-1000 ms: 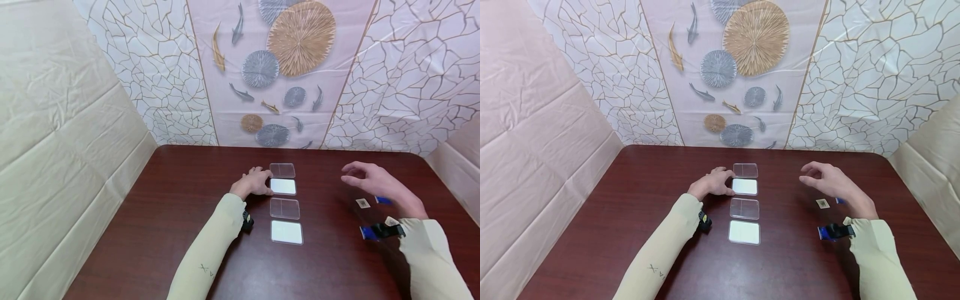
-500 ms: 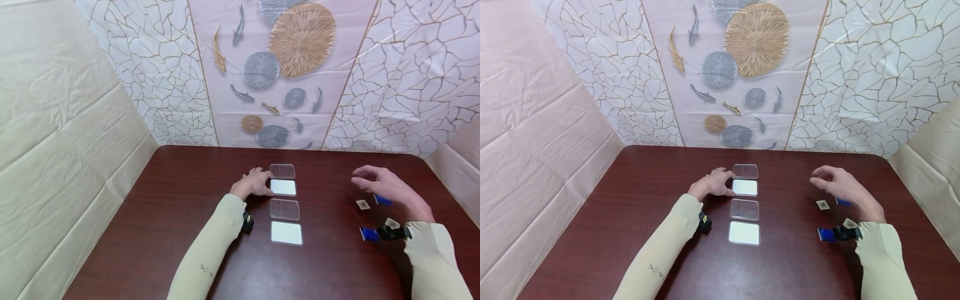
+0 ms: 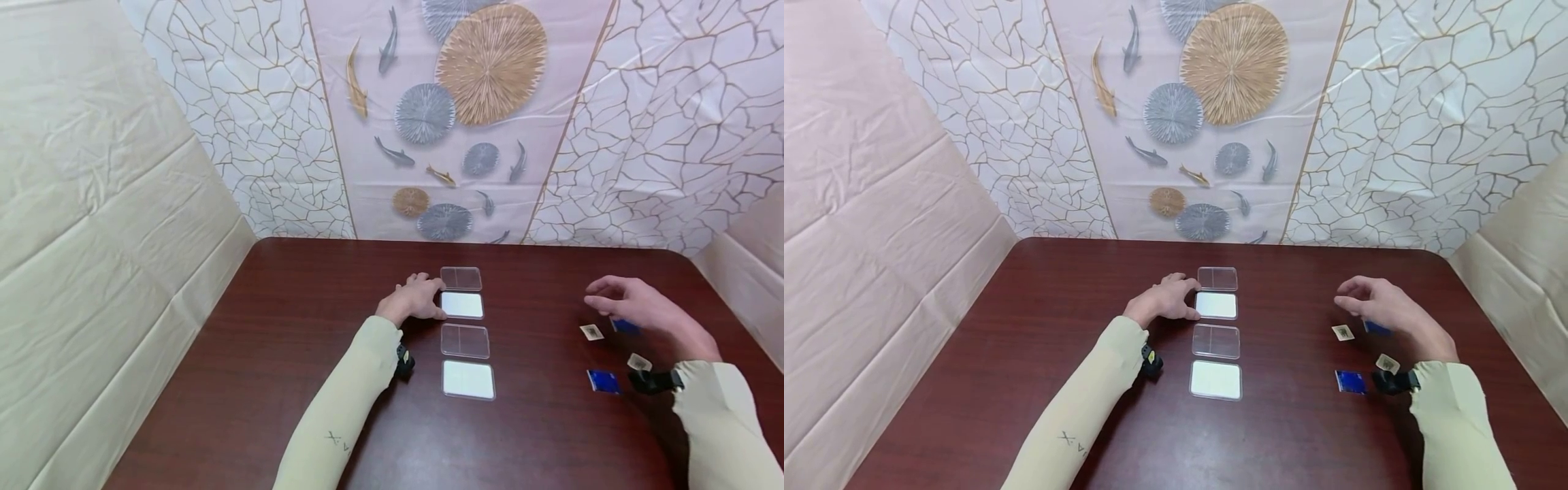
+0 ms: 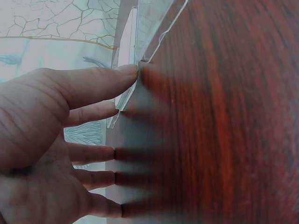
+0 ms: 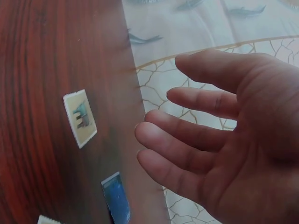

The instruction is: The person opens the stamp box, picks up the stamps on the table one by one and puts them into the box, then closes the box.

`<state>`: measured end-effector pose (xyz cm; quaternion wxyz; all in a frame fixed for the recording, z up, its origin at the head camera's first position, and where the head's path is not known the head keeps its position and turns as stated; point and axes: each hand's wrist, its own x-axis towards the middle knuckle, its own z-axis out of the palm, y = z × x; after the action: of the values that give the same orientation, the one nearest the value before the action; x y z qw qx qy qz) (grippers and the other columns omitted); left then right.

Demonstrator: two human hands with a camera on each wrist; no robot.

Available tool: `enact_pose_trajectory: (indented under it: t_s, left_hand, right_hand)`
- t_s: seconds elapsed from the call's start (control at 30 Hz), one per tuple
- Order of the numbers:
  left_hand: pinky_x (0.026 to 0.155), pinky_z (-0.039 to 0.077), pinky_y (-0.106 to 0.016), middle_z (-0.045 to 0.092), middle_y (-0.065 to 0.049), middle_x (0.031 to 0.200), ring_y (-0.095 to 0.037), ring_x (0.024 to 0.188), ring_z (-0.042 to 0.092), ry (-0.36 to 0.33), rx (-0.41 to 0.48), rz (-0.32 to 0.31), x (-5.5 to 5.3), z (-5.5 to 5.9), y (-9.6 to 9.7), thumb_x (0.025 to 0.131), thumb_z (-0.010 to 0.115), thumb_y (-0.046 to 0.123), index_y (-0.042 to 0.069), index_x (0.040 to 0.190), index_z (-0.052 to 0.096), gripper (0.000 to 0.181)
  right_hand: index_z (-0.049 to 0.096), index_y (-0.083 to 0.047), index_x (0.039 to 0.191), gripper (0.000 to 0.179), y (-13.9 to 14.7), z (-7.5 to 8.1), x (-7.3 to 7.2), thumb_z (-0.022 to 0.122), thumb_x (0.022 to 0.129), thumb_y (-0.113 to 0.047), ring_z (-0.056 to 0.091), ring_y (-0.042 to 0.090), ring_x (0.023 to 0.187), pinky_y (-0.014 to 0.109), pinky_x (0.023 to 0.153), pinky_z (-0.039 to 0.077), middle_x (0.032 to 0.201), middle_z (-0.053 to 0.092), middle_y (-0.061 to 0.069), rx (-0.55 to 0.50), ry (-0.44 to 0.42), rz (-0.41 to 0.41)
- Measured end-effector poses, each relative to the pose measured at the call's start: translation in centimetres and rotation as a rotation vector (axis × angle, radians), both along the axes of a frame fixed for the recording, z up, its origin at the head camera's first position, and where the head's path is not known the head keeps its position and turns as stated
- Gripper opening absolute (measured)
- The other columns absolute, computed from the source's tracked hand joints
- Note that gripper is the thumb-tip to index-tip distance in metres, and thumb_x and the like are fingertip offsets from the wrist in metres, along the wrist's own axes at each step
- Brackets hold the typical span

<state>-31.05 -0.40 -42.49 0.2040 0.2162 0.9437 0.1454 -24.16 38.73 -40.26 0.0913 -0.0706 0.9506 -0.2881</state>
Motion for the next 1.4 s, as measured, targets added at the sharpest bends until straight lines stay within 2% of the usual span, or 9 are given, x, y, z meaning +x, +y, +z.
enact_pose_trajectory:
  t_s: [0.2, 0.43, 0.53, 0.83, 1.07, 1.4]
  left_hand:
    - [0.116, 0.021, -0.063, 0.029, -0.011, 0.157, -0.035, 0.151, 0.016, -0.001, 0.002, -0.006, 0.0, 0.0, 0.0, 0.091, 0.068, 0.04, 0.022, 0.146, 0.044, 0.063]
    - [0.116, 0.022, -0.063, 0.03, -0.011, 0.157, -0.035, 0.151, 0.017, 0.002, -0.006, -0.007, -0.1, -0.3, 0.2, 0.091, 0.068, 0.04, 0.023, 0.146, 0.044, 0.062]
    - [0.116, 0.022, -0.063, 0.03, -0.011, 0.156, -0.035, 0.15, 0.018, 0.002, -0.004, -0.009, -0.2, -0.4, 0.2, 0.091, 0.068, 0.04, 0.023, 0.145, 0.045, 0.062]
    - [0.115, 0.024, -0.062, 0.032, -0.011, 0.155, -0.036, 0.149, 0.02, 0.017, -0.01, -0.009, -0.1, -0.3, 0.3, 0.091, 0.068, 0.04, 0.023, 0.145, 0.046, 0.061]
    - [0.116, 0.023, -0.061, 0.031, -0.01, 0.156, -0.035, 0.15, 0.019, 0.026, -0.015, -0.003, -0.2, -0.4, 0.3, 0.091, 0.068, 0.04, 0.024, 0.145, 0.045, 0.061]
    - [0.116, 0.022, -0.062, 0.029, -0.011, 0.157, -0.035, 0.151, 0.017, 0.019, -0.001, 0.013, -0.1, -0.4, -0.1, 0.09, 0.069, 0.04, 0.024, 0.145, 0.045, 0.062]
  right_hand:
    - [0.057, 0.002, 0.123, 0.045, 0.3, -0.5, 0.4, 0.063, 0.096, -0.033, 0.064, 0.017, 0.075, 0.031, 0.063, 0.054, 0.103, 0.069, 0.017, 0.01, -0.018, 0.008]
    - [0.058, 0.004, 0.12, 0.036, 0.4, -1.5, 0.9, 0.067, 0.093, -0.02, 0.061, 0.012, 0.073, 0.026, 0.064, 0.054, 0.093, 0.067, 0.01, -0.01, -0.046, 0.075]
    - [0.058, 0.003, 0.119, 0.035, 0.4, -2.0, 1.2, 0.067, 0.092, -0.018, 0.059, 0.011, 0.072, 0.025, 0.063, 0.051, 0.09, 0.065, 0.008, -0.006, -0.077, 0.079]
    - [0.057, 0.005, 0.119, 0.033, 0.3, -2.7, 1.5, 0.065, 0.091, -0.009, 0.056, 0.014, 0.066, 0.028, 0.058, 0.051, 0.085, 0.061, 0.008, -0.042, -0.137, 0.08]
    - [0.059, 0.004, 0.116, 0.031, 0.3, -2.9, 1.4, 0.067, 0.089, -0.009, 0.054, 0.015, 0.064, 0.029, 0.055, 0.049, 0.081, 0.059, 0.006, 0.013, -0.113, 0.071]
    - [0.062, -0.001, 0.103, 0.018, 0.1, -3.2, 1.2, 0.068, 0.088, -0.009, 0.053, 0.013, 0.062, 0.027, 0.053, 0.047, 0.077, 0.057, 0.004, 0.031, -0.063, 0.071]
